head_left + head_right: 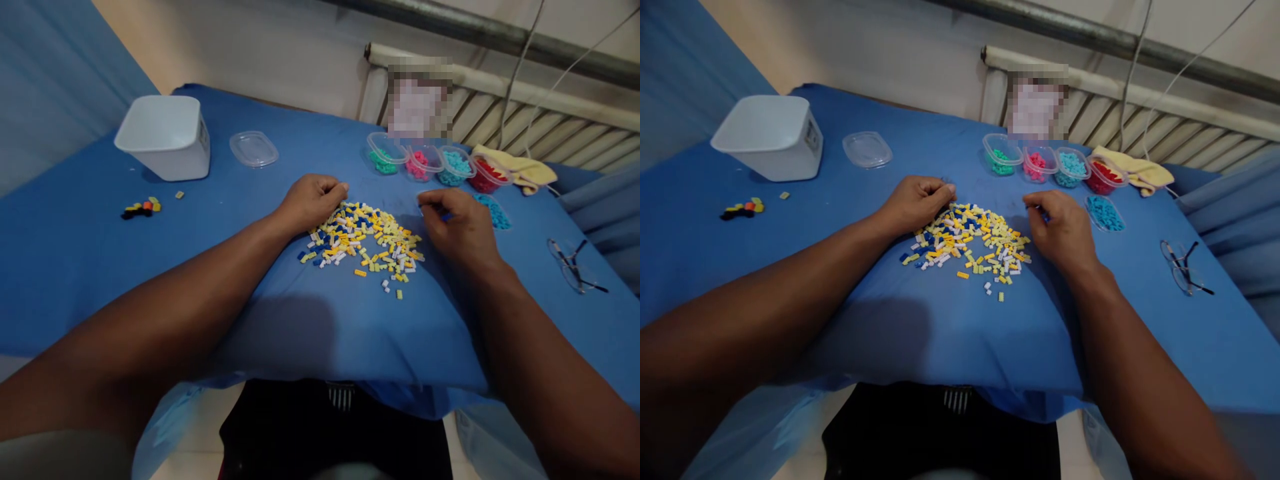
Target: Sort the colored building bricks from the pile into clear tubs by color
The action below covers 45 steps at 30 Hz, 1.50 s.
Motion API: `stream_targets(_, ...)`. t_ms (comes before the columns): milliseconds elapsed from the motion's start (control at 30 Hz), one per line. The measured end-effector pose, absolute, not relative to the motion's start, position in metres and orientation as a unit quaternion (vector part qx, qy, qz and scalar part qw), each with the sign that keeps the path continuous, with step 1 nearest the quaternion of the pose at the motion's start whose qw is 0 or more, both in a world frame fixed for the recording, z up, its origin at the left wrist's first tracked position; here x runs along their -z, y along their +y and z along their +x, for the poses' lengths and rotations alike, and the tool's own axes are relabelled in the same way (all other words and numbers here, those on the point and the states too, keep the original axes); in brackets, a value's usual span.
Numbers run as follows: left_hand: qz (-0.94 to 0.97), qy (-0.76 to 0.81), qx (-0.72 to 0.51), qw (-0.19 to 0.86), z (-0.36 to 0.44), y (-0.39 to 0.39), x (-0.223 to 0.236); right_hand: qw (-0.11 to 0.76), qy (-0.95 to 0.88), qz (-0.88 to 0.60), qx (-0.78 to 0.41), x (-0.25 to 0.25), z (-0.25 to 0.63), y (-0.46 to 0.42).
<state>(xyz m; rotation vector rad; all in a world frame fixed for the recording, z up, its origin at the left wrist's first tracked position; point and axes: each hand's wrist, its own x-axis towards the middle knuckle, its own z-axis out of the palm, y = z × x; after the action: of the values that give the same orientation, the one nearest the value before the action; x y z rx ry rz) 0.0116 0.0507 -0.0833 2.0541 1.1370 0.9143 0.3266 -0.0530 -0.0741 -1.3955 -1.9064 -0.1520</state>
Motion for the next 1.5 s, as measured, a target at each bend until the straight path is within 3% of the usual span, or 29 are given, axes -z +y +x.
stream_targets(200, 0.774, 0.433, -0.341, 0.312, 0.011, 0.049, 0.08, 0.385, -0.657, -0.645, 0.063, 0.092, 0.372, -0.038)
stream_targets(567, 0.771, 0.437, -0.34, 0.315, 0.011, 0.05, 0.082, 0.398, -0.642, -0.651, 0.07, 0.087, 0.364, -0.041)
stream_targets(767, 0.776, 0.436, -0.336, 0.308, 0.012, 0.051, 0.083, 0.434, -0.756, -0.487, 0.056, 0.074, 0.303, -0.063)
stream_targets(967, 0.777, 0.438, -0.335, 0.302, 0.013, 0.053, 0.084, 0.318, -0.898, -0.303, -0.034, 0.07, 0.24, -0.08)
stream_targets(1067, 0.775, 0.437, -0.338, 0.307, 0.013, 0.051, 0.083, 0.287, -0.91, -0.296, -0.048, 0.075, 0.242, -0.078)
stream_targets(1233, 0.778, 0.433, -0.339, 0.303, 0.012, 0.05, 0.083, 0.305, -0.888, -0.344, -0.013, 0.076, 0.257, -0.075)
stream_targets(1500, 0.778, 0.435, -0.339, 0.301, 0.012, 0.054, 0.086, 0.292, -0.917, -0.263, -0.069, 0.07, 0.247, -0.079)
